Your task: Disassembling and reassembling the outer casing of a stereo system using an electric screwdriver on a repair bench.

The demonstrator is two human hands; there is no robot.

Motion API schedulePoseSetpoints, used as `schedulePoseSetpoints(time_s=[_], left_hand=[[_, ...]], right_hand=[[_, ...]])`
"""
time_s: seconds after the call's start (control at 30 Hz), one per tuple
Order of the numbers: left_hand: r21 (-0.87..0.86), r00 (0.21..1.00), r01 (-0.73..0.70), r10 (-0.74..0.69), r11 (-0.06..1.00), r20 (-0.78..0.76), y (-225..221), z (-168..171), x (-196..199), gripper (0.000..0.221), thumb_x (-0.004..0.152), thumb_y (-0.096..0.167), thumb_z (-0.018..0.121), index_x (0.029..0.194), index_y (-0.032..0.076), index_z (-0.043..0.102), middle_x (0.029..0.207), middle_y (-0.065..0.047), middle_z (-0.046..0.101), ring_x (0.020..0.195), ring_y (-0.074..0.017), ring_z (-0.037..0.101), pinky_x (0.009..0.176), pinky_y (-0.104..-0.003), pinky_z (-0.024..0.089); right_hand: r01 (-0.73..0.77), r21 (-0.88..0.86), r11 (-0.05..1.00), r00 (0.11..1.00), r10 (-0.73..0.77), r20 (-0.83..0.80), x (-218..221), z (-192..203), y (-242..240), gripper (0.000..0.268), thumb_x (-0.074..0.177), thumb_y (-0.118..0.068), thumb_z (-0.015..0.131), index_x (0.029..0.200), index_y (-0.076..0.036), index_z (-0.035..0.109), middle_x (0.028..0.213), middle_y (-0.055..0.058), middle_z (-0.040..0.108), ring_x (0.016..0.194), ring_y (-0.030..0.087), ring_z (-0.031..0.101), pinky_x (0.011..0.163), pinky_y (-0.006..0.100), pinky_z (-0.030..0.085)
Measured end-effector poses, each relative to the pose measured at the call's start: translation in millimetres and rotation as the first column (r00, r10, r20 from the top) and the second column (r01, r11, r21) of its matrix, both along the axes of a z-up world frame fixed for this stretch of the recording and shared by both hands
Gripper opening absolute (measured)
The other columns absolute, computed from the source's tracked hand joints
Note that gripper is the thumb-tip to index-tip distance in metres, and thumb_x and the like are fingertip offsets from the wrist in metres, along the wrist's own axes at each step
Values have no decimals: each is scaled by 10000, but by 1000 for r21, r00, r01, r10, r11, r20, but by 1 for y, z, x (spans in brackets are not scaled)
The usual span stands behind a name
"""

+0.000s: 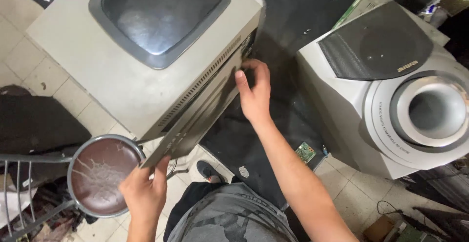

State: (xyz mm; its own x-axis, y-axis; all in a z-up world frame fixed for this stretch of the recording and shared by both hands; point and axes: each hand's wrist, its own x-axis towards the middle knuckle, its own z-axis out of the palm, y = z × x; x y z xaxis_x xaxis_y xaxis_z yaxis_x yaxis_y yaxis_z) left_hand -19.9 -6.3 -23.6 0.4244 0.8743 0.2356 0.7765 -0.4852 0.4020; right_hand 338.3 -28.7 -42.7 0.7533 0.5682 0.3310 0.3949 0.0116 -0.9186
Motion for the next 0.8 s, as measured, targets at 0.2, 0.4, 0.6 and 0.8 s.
schedulePoseSetpoints(time_s=[0.2, 0.4, 0.6, 0.8], left_hand=[[-24, 984, -113, 116, 993, 133, -10, -18, -8, 344, 1048, 404, 815, 1179, 93, 881, 643, -75, 555, 640, -174, 429, 651, -391, 454], [-200, 983, -164, 177, 966, 50, -2, -9, 10, 404, 956, 491, 834, 913, 90, 858, 550, -81, 593, 609, -155, 559, 672, -405, 479], [-279, 978, -180, 201, 943, 50, 0, 4, 14, 643, 941, 507, 825, 598, 7, 613, 537, -64, 322, 667, -73, 413, 604, -388, 387], [-312, 975, -167, 203, 935, 89, 3, 19, 25, 705, 952, 508, 809, 567, 11, 490, 562, -26, 276, 720, -155, 248, 581, -369, 324]], right_hand=[[-55, -15, 998, 974, 51, -222, -17, 68, 3, 421, 1062, -430, 662, 1332, -109, 696, 1309, 62, 607, 1139, 186, 692, 1019, 334, 581], [58, -145, 988, 946, -101, -308, -32, 109, -3, 590, 893, -416, 805, 1388, -132, 658, 1358, 54, 573, 1194, 183, 652, 1014, 331, 539], [-201, -206, 958, 836, 59, -545, -39, 130, -10, 447, 877, -554, 790, 1033, -141, 860, 678, -70, 653, 669, 45, 596, 683, 253, 469], [-608, -29, 793, 473, 333, -816, -46, 159, -22, 554, 933, -524, 693, 1120, -13, 801, 771, 157, 807, 406, 138, 593, 412, 229, 399]])
